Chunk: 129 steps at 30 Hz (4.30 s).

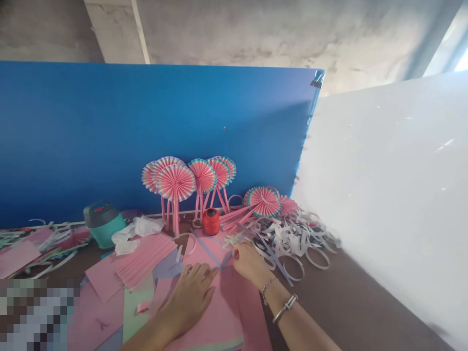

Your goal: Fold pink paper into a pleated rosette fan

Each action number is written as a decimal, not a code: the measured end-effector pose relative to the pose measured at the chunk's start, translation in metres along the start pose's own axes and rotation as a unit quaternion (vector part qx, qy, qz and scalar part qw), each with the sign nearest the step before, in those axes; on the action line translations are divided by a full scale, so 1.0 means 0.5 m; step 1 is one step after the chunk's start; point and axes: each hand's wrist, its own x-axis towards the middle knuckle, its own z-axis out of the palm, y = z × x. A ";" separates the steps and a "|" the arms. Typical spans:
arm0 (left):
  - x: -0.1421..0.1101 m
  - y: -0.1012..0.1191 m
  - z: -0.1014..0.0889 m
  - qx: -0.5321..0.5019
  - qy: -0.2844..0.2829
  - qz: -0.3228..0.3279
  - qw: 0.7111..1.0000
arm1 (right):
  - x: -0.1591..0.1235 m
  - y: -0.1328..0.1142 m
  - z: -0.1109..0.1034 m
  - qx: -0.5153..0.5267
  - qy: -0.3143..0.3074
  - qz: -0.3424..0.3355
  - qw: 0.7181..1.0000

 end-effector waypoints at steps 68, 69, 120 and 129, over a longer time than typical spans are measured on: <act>-0.018 -0.041 -0.019 -0.294 0.244 -0.085 0.920 | -0.049 -0.065 -0.042 0.039 0.085 -0.323 0.942; -0.017 -0.039 -0.020 -0.283 0.241 -0.087 0.924 | -0.051 -0.069 -0.039 0.037 0.082 -0.324 0.942; -0.001 -0.155 -0.029 -0.242 0.142 -0.244 0.928 | -0.016 -0.072 0.034 0.235 -0.027 -0.110 0.965; -0.004 -0.155 -0.024 -0.152 0.092 -0.290 0.940 | -0.009 -0.068 0.073 0.157 -0.021 -0.138 0.978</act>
